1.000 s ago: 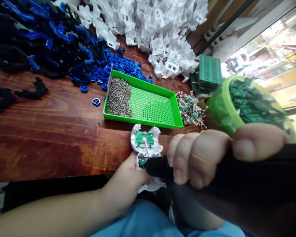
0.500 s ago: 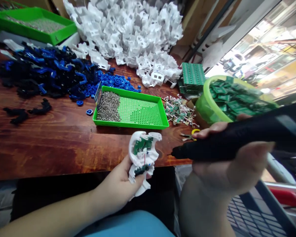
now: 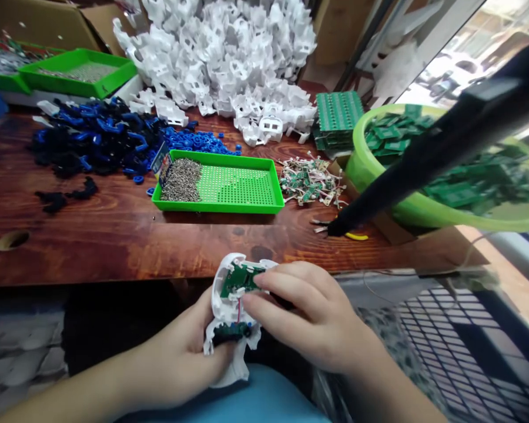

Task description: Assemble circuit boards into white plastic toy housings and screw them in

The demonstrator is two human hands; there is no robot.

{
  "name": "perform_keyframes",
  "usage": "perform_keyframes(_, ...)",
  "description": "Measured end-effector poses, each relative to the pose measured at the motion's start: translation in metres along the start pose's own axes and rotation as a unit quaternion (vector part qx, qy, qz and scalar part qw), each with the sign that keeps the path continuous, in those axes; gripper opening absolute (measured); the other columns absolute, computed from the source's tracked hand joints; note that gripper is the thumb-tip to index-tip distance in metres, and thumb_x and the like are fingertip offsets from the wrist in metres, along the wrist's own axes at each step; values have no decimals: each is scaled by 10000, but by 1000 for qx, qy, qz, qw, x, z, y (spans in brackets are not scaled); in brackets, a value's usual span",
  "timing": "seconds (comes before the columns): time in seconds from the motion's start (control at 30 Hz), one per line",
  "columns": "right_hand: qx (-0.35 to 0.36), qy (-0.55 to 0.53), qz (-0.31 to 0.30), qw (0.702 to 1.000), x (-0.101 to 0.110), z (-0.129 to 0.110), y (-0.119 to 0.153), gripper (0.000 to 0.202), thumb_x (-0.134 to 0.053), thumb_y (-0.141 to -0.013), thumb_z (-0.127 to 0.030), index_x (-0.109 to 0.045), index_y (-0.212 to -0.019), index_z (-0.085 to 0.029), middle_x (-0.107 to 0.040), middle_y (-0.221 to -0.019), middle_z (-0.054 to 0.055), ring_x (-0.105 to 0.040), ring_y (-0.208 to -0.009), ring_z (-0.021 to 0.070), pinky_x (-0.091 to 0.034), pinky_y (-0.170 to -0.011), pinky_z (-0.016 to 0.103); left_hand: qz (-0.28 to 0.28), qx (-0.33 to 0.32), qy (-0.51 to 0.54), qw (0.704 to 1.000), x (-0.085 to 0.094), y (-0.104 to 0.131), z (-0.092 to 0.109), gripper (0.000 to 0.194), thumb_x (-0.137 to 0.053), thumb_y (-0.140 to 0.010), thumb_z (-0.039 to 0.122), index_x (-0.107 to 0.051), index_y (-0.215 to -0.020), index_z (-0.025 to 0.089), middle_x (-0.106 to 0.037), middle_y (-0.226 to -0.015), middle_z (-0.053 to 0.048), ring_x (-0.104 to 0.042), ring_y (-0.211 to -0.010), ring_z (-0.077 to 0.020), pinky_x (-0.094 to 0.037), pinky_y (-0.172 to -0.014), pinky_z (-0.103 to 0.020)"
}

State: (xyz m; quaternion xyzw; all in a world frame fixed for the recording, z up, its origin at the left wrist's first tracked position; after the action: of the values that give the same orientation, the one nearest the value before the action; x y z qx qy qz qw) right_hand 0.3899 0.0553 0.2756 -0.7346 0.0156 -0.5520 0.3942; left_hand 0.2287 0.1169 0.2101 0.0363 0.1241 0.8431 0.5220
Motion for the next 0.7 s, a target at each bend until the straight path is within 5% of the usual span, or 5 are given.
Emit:
perform_keyframes(0.2,79,35,-38,996,-1,-5,-6,166,-522,-870,-176,-669,-946,-158,-689,-975,17,-594,-921,177,-473,-722,304,-3,6,4,1000,-11,1,-2,496,-515,-852,162,-359,-1317,236,-577,-1205,-67,-566,-1005,-182,-461,-840,-265)
perform_keyframes(0.37,94,18,-38,995,-2,-10,-2,233,-475,-870,-155,-678,-966,-93,-711,-931,45,-634,-861,174,-513,-742,294,57,11,45,997,-12,5,-7,448,-518,-864,224,-371,-1287,232,-589,-1189,-62,-582,-990,-171,-460,-874,-262)
perform_keyframes(0.57,71,1,23,997,-10,-17,6,217,-506,-842,-165,-688,-929,-84,-703,-1002,95,-648,-872,204,-521,-659,303,88,-60,-38,994,-12,10,-10,263,-501,-869,216,-428,-1121,225,-581,-1188,-74,-602,-983,-177,-459,-908,-269)
perform_keyframes(0.7,39,-13,89,995,-15,-19,14,199,-559,-802,-117,-692,-949,-104,-692,-898,60,-593,-832,164,-447,-592,299,72,-99,-61,991,-12,11,-11,335,-500,-867,183,-396,-1180,238,-603,-1161,-69,-629,-935,-169,-487,-876,-256)
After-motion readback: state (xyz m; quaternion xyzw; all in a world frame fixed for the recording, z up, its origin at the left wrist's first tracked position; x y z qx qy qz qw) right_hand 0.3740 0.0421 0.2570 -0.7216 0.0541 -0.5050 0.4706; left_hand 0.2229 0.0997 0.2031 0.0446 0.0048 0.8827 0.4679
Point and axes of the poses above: each hand's wrist, its own y-axis away from the middle knuckle, its own x-axis out of the back of the hand, z = x × y, the point moved 3 cm from there along -y, towards the middle knuckle
